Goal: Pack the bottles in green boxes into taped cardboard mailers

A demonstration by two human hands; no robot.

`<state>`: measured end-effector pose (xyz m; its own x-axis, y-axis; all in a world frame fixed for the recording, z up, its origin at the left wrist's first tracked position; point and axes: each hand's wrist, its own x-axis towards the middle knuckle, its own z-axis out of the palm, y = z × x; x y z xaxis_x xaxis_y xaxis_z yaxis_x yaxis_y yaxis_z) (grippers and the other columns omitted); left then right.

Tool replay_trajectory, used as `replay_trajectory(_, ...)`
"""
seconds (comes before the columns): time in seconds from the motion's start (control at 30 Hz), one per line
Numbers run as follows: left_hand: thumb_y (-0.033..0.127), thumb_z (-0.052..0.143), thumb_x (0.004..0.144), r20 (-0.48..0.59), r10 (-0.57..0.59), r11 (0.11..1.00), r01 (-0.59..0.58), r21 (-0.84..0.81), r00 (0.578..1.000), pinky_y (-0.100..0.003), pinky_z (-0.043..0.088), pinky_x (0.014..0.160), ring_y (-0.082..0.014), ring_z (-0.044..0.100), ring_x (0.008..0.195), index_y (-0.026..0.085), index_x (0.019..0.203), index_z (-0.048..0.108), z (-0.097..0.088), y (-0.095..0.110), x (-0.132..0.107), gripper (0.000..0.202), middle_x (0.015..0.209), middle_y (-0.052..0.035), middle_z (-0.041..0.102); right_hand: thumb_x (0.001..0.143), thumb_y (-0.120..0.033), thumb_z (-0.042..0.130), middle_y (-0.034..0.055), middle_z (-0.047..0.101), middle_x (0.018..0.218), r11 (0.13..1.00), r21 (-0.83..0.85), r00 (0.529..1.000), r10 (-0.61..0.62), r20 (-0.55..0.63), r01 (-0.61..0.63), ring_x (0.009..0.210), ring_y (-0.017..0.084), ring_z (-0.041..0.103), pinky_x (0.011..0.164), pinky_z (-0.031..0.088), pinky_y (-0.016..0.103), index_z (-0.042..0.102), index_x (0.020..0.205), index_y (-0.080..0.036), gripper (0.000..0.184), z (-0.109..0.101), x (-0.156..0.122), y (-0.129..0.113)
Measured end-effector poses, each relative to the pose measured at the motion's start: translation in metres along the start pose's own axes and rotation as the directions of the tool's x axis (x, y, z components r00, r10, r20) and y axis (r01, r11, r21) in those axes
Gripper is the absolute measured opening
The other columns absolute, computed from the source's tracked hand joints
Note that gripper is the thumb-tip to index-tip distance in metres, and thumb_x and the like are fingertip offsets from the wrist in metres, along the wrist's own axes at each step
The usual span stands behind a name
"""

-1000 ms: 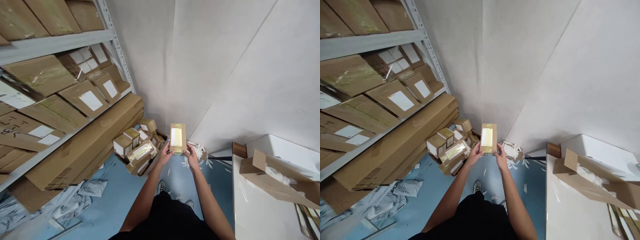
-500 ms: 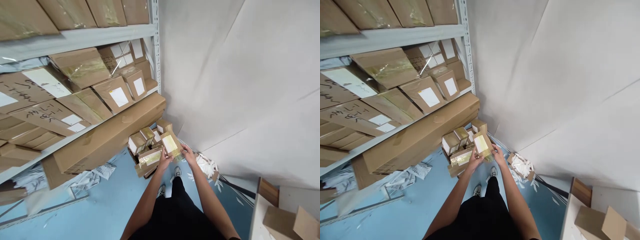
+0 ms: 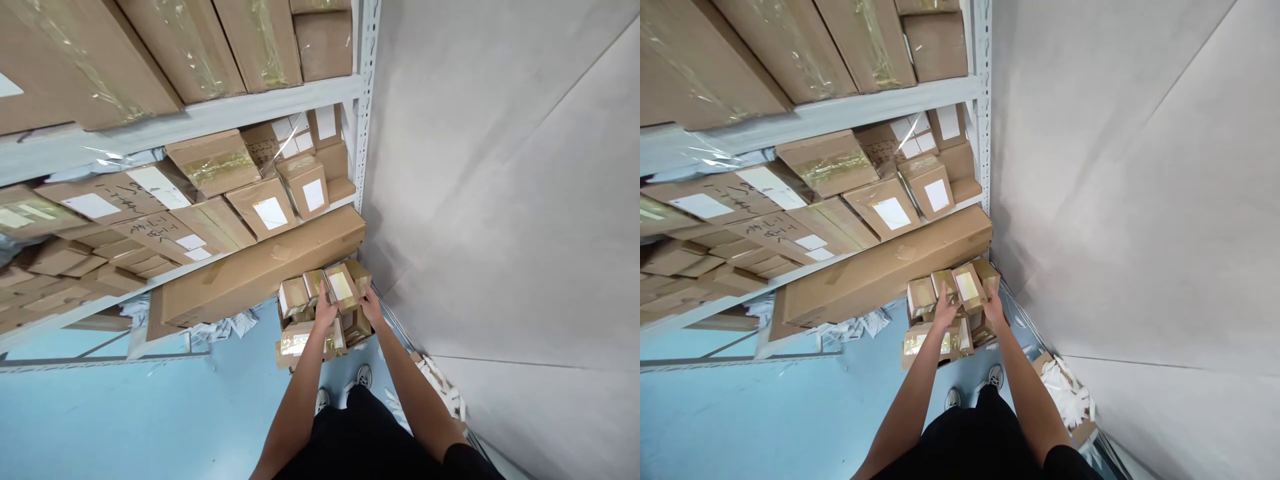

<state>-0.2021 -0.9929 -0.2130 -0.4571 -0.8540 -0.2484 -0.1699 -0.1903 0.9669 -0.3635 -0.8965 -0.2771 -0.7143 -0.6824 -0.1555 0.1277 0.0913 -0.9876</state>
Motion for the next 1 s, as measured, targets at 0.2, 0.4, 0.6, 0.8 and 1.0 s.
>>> replay_trajectory(0.2, 0.030, 0.078, 0.075, -0.109, -0.006, 1.000, 0.010, 0.030, 0.994, -0.046, 0.035, 0.121, -0.0327, 0.032, 0.155, 0.031, 0.163, 0.030, -0.012, 0.007, 0.007, 0.100, 0.169, -0.0093, 0.034, 0.076, -0.037, 0.067, 0.0084, 0.064, 0.143, 1.000, -0.002, 0.999, 0.001, 0.036, -0.001, 0.133, 0.025, 0.059, 0.111, 0.046, 0.045, 0.064, 0.134, -0.026, 0.059, 0.007, -0.007, -0.003)
replay_trajectory(0.4, 0.031, 0.078, 0.077, -0.051, 0.010, 1.000, -0.011, -0.016, 0.999, -0.044, 0.040, 0.117, -0.0309, 0.043, 0.149, 0.031, 0.160, 0.035, -0.015, -0.001, 0.004, 0.094, 0.165, -0.0100, 0.041, 0.077, -0.038, 0.069, 0.0096, 0.065, 0.142, 0.999, 0.015, 0.999, -0.031, 0.012, 0.030, 0.130, 0.027, 0.061, 0.110, 0.048, 0.047, 0.065, 0.132, -0.026, 0.057, 0.017, -0.019, -0.039)
replay_trajectory(0.6, 0.031, 0.077, 0.080, 0.175, 0.037, 0.999, -0.033, -0.024, 0.984, -0.046, 0.044, 0.113, -0.0326, 0.051, 0.141, 0.029, 0.151, 0.050, -0.003, 0.016, 0.004, 0.076, 0.159, -0.0105, 0.048, 0.077, -0.043, 0.073, 0.0108, 0.065, 0.142, 0.996, 0.019, 0.987, -0.082, -0.135, 0.086, 0.131, 0.030, 0.060, 0.109, 0.050, 0.050, 0.065, 0.134, -0.026, 0.060, 0.026, -0.052, -0.065)
replay_trajectory(0.8, 0.029, 0.075, 0.083, 0.405, 0.174, 0.985, -0.158, -0.071, 0.898, -0.044, 0.032, 0.122, -0.0288, 0.045, 0.147, 0.028, 0.144, 0.058, -0.006, 0.023, -0.009, 0.064, 0.155, -0.0090, 0.054, 0.076, -0.048, 0.074, 0.0128, 0.065, 0.141, 0.997, -0.041, 0.922, -0.078, -0.379, 0.067, 0.125, 0.030, 0.063, 0.111, 0.047, 0.053, 0.064, 0.134, -0.024, 0.063, 0.026, -0.107, -0.046)
replay_trajectory(1.0, 0.029, 0.073, 0.083, 0.592, 0.110, 0.991, -0.136, -0.001, 0.798, -0.046, 0.034, 0.120, -0.0293, 0.045, 0.146, 0.027, 0.145, 0.057, -0.005, 0.007, -0.035, 0.065, 0.154, -0.0108, 0.054, 0.078, -0.048, 0.073, 0.0160, 0.064, 0.139, 0.998, -0.056, 0.808, -0.039, -0.588, 0.007, 0.118, 0.030, 0.066, 0.097, 0.056, 0.049, 0.056, 0.143, -0.025, 0.072, 0.014, -0.170, -0.031)
